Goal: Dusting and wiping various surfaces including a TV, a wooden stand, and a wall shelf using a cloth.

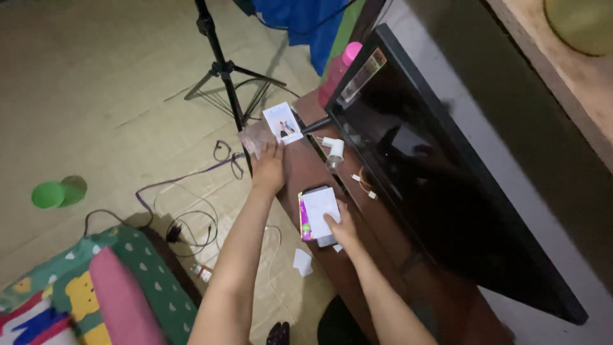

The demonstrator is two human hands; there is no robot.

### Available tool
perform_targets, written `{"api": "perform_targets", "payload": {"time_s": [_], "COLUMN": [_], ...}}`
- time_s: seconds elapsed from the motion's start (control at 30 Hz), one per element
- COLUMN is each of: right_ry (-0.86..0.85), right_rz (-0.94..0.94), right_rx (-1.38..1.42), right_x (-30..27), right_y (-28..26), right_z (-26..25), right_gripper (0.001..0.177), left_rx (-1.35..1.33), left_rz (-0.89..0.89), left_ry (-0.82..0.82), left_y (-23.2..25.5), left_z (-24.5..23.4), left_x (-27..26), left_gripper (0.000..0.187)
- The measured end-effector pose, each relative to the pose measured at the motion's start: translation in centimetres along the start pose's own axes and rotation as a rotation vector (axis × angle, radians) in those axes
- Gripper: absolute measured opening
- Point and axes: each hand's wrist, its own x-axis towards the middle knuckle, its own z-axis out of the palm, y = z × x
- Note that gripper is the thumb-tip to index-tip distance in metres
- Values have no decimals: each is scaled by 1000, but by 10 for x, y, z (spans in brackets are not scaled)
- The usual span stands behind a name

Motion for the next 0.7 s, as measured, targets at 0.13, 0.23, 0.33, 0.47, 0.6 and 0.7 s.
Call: {"api": "perform_targets", "payload": {"time_s": [0.13,0.23,0.33,0.47,0.6,0.7], "right_ry": [17,4,2,51,88,91], "right_rz": [-36,-6,82,45,61,154], "right_rx": [-32,-5,8,-39,-34,82], "right_x": [2,7,4,7,6,5], "right_y": [7,4,-2,14,5,6], "right_z": [4,4,5,8,11,10], "right_gripper": [51,53,54,53,54,54], "left_rx": [139,132,222,209,269,356], "left_rz": [59,53,26,71,133,142], "left_ry": [65,-40,-99,-227,-144,-198], "left_y": [2,7,23,38,25,21], "left_z": [12,24,16,12,40,32], "left_x": [39,45,14,-35,-76,-103], "left_gripper": [62,59,58,66,49,59]}}
